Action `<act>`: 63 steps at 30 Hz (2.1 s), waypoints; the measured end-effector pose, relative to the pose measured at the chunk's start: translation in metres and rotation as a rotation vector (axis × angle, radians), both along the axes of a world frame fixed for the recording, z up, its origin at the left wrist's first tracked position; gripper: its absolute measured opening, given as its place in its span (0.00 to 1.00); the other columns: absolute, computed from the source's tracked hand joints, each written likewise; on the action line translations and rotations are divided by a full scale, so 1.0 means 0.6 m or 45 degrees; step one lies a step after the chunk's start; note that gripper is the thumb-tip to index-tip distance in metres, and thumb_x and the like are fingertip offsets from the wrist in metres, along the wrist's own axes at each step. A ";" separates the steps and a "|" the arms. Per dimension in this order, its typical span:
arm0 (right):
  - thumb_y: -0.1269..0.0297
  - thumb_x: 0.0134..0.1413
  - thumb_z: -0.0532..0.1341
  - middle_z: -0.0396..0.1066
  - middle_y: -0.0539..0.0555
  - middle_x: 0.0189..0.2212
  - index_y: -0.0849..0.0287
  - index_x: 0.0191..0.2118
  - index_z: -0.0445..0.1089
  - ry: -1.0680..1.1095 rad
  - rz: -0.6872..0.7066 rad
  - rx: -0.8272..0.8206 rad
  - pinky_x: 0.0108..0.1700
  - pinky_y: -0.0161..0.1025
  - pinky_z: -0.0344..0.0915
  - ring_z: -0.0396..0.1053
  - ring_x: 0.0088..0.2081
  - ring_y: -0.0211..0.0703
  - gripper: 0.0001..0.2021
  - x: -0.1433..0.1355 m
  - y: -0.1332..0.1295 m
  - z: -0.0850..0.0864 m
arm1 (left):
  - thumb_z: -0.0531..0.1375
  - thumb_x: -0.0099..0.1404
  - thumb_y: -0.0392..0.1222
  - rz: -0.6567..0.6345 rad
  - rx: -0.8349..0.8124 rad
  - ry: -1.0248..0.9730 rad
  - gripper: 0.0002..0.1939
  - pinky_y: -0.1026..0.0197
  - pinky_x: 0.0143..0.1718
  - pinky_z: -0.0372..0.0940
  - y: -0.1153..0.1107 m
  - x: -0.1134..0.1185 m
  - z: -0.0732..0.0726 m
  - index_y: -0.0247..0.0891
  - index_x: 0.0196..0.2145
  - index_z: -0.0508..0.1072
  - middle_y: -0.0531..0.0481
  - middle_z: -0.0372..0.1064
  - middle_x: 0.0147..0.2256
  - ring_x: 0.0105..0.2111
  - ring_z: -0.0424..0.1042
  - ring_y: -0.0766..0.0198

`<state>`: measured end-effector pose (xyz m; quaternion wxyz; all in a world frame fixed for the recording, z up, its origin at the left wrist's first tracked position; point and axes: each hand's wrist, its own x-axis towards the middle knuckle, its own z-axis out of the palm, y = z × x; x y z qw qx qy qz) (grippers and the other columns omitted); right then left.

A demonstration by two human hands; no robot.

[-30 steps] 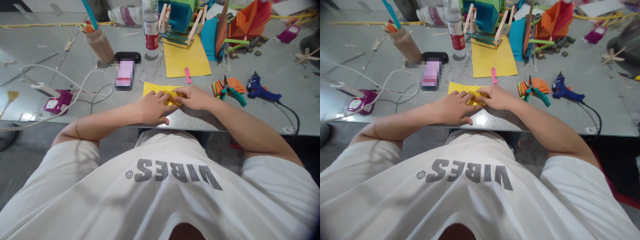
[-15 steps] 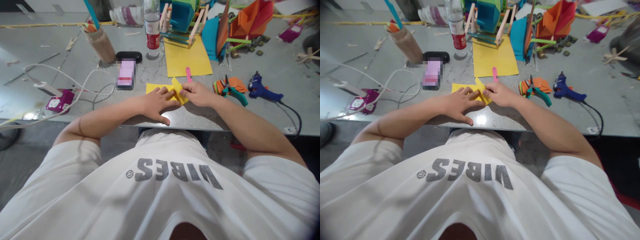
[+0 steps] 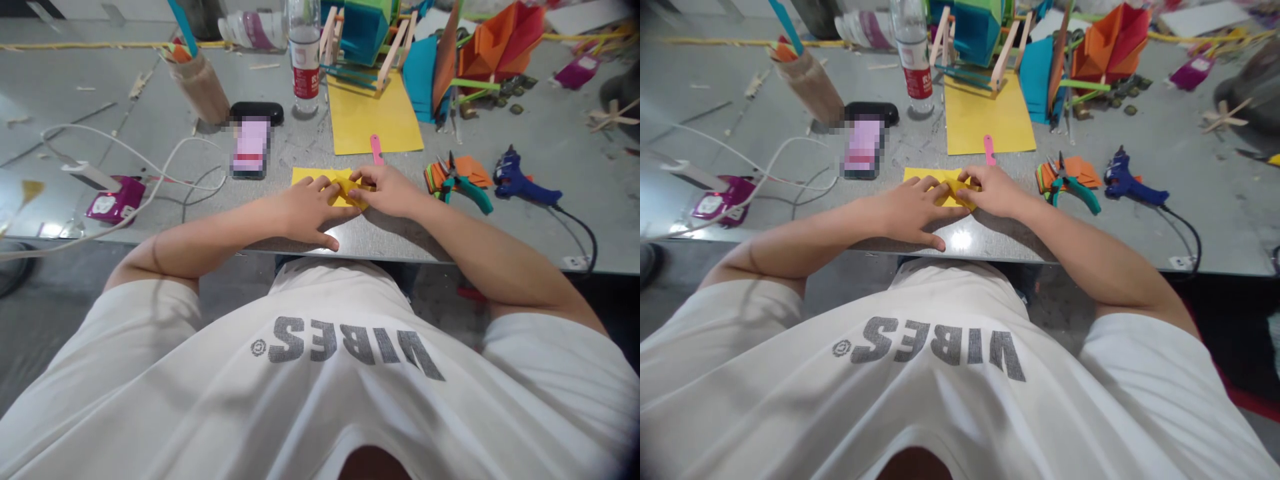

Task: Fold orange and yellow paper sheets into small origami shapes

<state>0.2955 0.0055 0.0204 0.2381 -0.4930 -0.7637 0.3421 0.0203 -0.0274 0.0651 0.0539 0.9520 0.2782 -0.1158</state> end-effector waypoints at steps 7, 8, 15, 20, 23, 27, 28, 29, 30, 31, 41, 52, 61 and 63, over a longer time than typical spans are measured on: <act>0.52 0.71 0.79 0.87 0.55 0.42 0.51 0.54 0.91 -0.086 -0.027 0.011 0.50 0.52 0.69 0.77 0.42 0.54 0.14 0.000 0.000 -0.003 | 0.66 0.81 0.76 0.047 0.031 0.010 0.51 0.32 0.74 0.64 -0.012 0.003 0.009 0.60 0.92 0.63 0.28 0.72 0.78 0.74 0.70 0.24; 0.52 0.71 0.79 0.86 0.54 0.41 0.51 0.55 0.91 -0.101 -0.028 0.006 0.50 0.52 0.69 0.76 0.41 0.53 0.14 0.000 0.000 -0.001 | 0.66 0.82 0.75 0.060 0.020 0.011 0.51 0.32 0.74 0.64 -0.015 0.003 0.011 0.59 0.92 0.63 0.27 0.72 0.78 0.74 0.69 0.23; 0.48 0.68 0.81 0.87 0.55 0.42 0.50 0.55 0.91 -0.117 -0.021 -0.028 0.49 0.52 0.70 0.78 0.42 0.55 0.16 -0.002 -0.004 0.010 | 0.72 0.78 0.75 0.118 -0.026 -0.046 0.51 0.26 0.81 0.62 -0.007 -0.013 0.009 0.62 0.90 0.67 0.37 0.39 0.96 0.83 0.61 0.19; 0.46 0.66 0.81 0.87 0.57 0.43 0.50 0.56 0.92 -0.140 -0.033 0.018 0.51 0.54 0.72 0.79 0.43 0.57 0.20 -0.004 -0.003 0.008 | 0.71 0.78 0.75 0.081 -0.075 -0.014 0.52 0.26 0.83 0.62 0.014 -0.026 0.010 0.60 0.91 0.65 0.36 0.46 0.95 0.84 0.61 0.20; 0.45 0.65 0.82 0.83 0.56 0.38 0.51 0.58 0.90 -0.169 -0.066 0.029 0.50 0.54 0.72 0.76 0.40 0.55 0.23 -0.003 -0.003 0.008 | 0.70 0.79 0.73 0.104 -0.093 0.008 0.51 0.28 0.82 0.64 0.020 -0.027 0.019 0.55 0.90 0.67 0.33 0.55 0.91 0.82 0.65 0.23; 0.47 0.64 0.82 0.81 0.55 0.37 0.51 0.58 0.89 -0.198 -0.062 0.022 0.50 0.54 0.72 0.74 0.40 0.55 0.23 0.000 -0.004 0.014 | 0.68 0.81 0.71 0.133 -0.133 -0.044 0.48 0.38 0.77 0.69 0.038 -0.027 0.028 0.48 0.87 0.68 0.32 0.66 0.84 0.77 0.73 0.31; 0.48 0.64 0.82 0.80 0.55 0.37 0.51 0.58 0.89 -0.204 -0.060 0.019 0.51 0.55 0.72 0.75 0.40 0.55 0.22 0.000 -0.005 0.015 | 0.67 0.82 0.70 0.149 -0.136 -0.065 0.47 0.40 0.76 0.70 0.043 -0.027 0.029 0.48 0.87 0.67 0.33 0.69 0.82 0.76 0.75 0.33; 0.50 0.64 0.82 0.81 0.55 0.38 0.51 0.58 0.89 -0.208 -0.061 0.019 0.51 0.55 0.72 0.75 0.40 0.55 0.21 0.000 -0.005 0.017 | 0.66 0.83 0.69 0.166 -0.132 -0.079 0.46 0.41 0.74 0.71 0.048 -0.026 0.029 0.48 0.88 0.67 0.34 0.71 0.81 0.75 0.76 0.34; 0.51 0.64 0.82 0.81 0.55 0.38 0.51 0.58 0.89 -0.212 -0.061 0.023 0.52 0.55 0.72 0.75 0.40 0.55 0.20 0.000 -0.005 0.018 | 0.65 0.83 0.68 0.182 -0.120 -0.082 0.44 0.42 0.74 0.71 0.052 -0.025 0.028 0.47 0.87 0.68 0.35 0.73 0.80 0.74 0.77 0.35; 0.52 0.64 0.82 0.81 0.55 0.39 0.51 0.57 0.89 -0.213 -0.058 0.030 0.52 0.55 0.72 0.76 0.41 0.56 0.20 0.000 -0.005 0.018 | 0.64 0.84 0.67 0.195 -0.101 -0.076 0.43 0.42 0.73 0.71 0.054 -0.024 0.027 0.47 0.87 0.70 0.35 0.73 0.81 0.74 0.78 0.35; 0.58 0.59 0.84 0.83 0.56 0.42 0.49 0.57 0.88 -0.248 -0.079 0.038 0.51 0.55 0.71 0.77 0.43 0.57 0.20 0.000 -0.006 0.022 | 0.61 0.89 0.68 0.161 0.196 -0.046 0.42 0.29 0.80 0.63 0.027 -0.002 -0.010 0.35 0.85 0.74 0.26 0.72 0.82 0.79 0.74 0.25; 0.60 0.57 0.84 0.84 0.57 0.46 0.50 0.55 0.84 -0.267 -0.069 0.061 0.53 0.54 0.71 0.78 0.47 0.60 0.21 0.000 -0.006 0.025 | 0.54 0.93 0.66 0.103 0.095 -0.021 0.52 0.32 0.95 0.48 -0.017 0.025 -0.036 0.13 0.90 0.56 0.11 0.52 0.90 0.94 0.53 0.27; 0.53 0.47 0.90 0.86 0.58 0.49 0.46 0.60 0.85 -0.409 -0.069 0.042 0.50 0.53 0.68 0.79 0.48 0.63 0.34 0.029 0.007 0.034 | 0.54 0.91 0.74 0.043 0.040 -0.070 0.52 0.23 0.88 0.57 -0.001 0.011 -0.038 0.36 0.94 0.56 0.16 0.50 0.91 0.92 0.56 0.18; 0.52 0.45 0.91 0.86 0.57 0.48 0.46 0.58 0.85 -0.428 -0.059 0.022 0.49 0.52 0.68 0.80 0.48 0.63 0.34 0.033 0.010 0.037 | 0.55 0.90 0.74 0.042 0.033 -0.052 0.51 0.23 0.87 0.58 -0.003 0.013 -0.032 0.40 0.94 0.57 0.17 0.49 0.92 0.92 0.56 0.16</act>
